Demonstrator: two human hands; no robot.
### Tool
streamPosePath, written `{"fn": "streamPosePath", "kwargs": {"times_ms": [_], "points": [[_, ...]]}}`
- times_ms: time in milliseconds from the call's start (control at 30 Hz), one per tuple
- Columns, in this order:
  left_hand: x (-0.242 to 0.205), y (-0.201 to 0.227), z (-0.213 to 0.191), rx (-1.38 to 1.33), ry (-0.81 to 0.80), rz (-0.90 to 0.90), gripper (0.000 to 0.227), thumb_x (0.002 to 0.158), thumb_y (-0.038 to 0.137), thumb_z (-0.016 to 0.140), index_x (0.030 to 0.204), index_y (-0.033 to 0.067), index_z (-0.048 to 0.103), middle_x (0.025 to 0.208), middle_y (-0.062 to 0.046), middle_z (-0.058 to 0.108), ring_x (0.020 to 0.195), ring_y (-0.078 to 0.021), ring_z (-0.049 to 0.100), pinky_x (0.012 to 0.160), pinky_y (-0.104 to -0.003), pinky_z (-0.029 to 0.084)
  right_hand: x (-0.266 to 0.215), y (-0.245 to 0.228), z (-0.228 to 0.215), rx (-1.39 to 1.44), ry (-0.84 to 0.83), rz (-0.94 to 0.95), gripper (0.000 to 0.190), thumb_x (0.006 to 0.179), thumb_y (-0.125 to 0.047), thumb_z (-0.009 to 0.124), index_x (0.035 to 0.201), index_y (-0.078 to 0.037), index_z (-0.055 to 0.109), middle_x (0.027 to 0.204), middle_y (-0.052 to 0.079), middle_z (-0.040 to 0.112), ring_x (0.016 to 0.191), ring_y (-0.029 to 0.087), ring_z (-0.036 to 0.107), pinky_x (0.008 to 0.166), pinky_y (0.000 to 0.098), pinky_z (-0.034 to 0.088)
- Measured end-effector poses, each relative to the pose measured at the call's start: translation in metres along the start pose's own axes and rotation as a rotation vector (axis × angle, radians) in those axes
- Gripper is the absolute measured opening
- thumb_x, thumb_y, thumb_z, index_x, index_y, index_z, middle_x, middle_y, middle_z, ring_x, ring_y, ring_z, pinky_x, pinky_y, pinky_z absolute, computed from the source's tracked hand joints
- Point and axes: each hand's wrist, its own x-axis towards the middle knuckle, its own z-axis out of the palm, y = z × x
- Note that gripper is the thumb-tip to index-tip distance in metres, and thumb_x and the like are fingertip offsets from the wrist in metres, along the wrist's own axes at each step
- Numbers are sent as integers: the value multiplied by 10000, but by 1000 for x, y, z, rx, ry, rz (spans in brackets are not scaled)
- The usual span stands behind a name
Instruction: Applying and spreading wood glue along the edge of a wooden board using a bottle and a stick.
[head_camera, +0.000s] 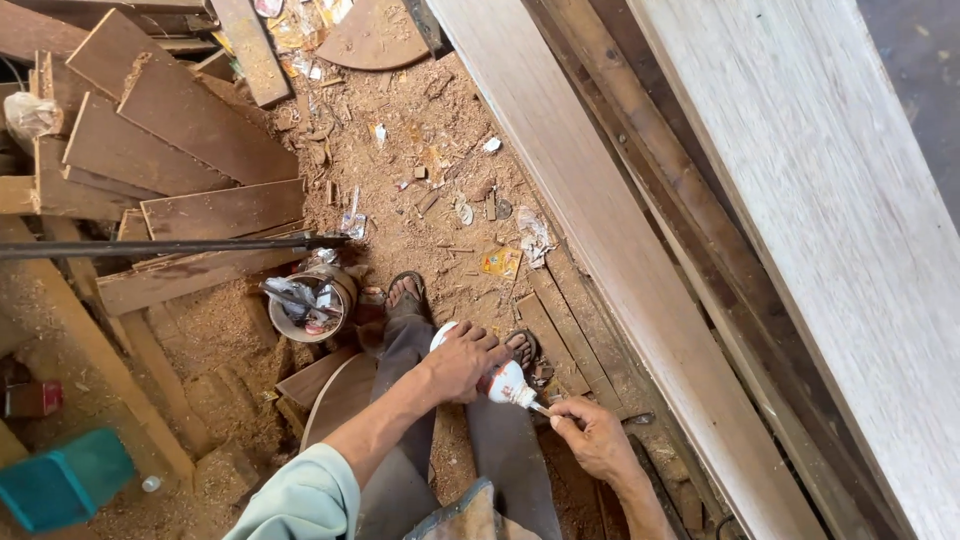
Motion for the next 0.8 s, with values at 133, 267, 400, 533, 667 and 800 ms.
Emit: {"fn": "streamPosePath", "kwargs": {"times_ms": [133, 267, 400, 533, 667, 800], "points": [[4, -15, 5, 230, -10, -3, 1078, 676, 211, 814, 1613, 213, 281, 1399, -134, 548, 1227, -366, 521, 1088, -552, 381, -18, 11, -3, 96, 229, -184, 175, 812, -98, 733, 966, -55, 805, 930, 10, 822, 822, 158, 735, 755, 254, 561], [-5, -24, -20, 45, -36, -135, 933, 649, -6, 810, 1495, 140, 443, 1477, -118, 509, 1421, -390, 371, 1254, -584, 191, -46, 10, -26, -42, 235, -5, 196, 868, -142, 730, 1044, -141, 817, 940, -9, 814, 626, 118, 607, 561, 234, 469], [-8, -51, -6, -2, 183, -226, 904, 562, 148, 873, 1396, 155, 526, 1347, -96, 597, 1295, -329, 497, 1202, -577, 262, -52, 29, -41, -20, 236, 88, 169, 884, -144, 748, 1032, -167, 826, 942, 28, 806, 574, 117, 535, 519, 248, 454], [-10, -63, 2, -47, 313, -252, 921, 520, 160, 875, 1377, 142, 536, 1336, -106, 616, 1220, -331, 563, 1142, -558, 348, -52, 42, -44, 61, 290, 8, 150, 859, -88, 772, 999, -110, 825, 768, 38, 763, 526, 115, 486, 481, 253, 398], [-14, -65, 6, -195, 432, -263, 872, 546, 171, 861, 1362, 111, 562, 1280, -113, 643, 1126, -326, 607, 1036, -490, 426, -45, 47, -34, 164, 306, -12, 143, 846, -76, 774, 974, -102, 832, 647, 16, 690, 521, 110, 444, 492, 260, 335], [-18, -64, 9, -346, 577, -348, 850, 547, 162, 864, 1341, 112, 565, 1216, -96, 658, 1082, -290, 607, 996, -432, 420, -34, 36, -23, 403, 342, 24, 205, 841, -70, 767, 1040, -44, 806, 742, 87, 731, 573, 146, 552, 520, 279, 432]]}}
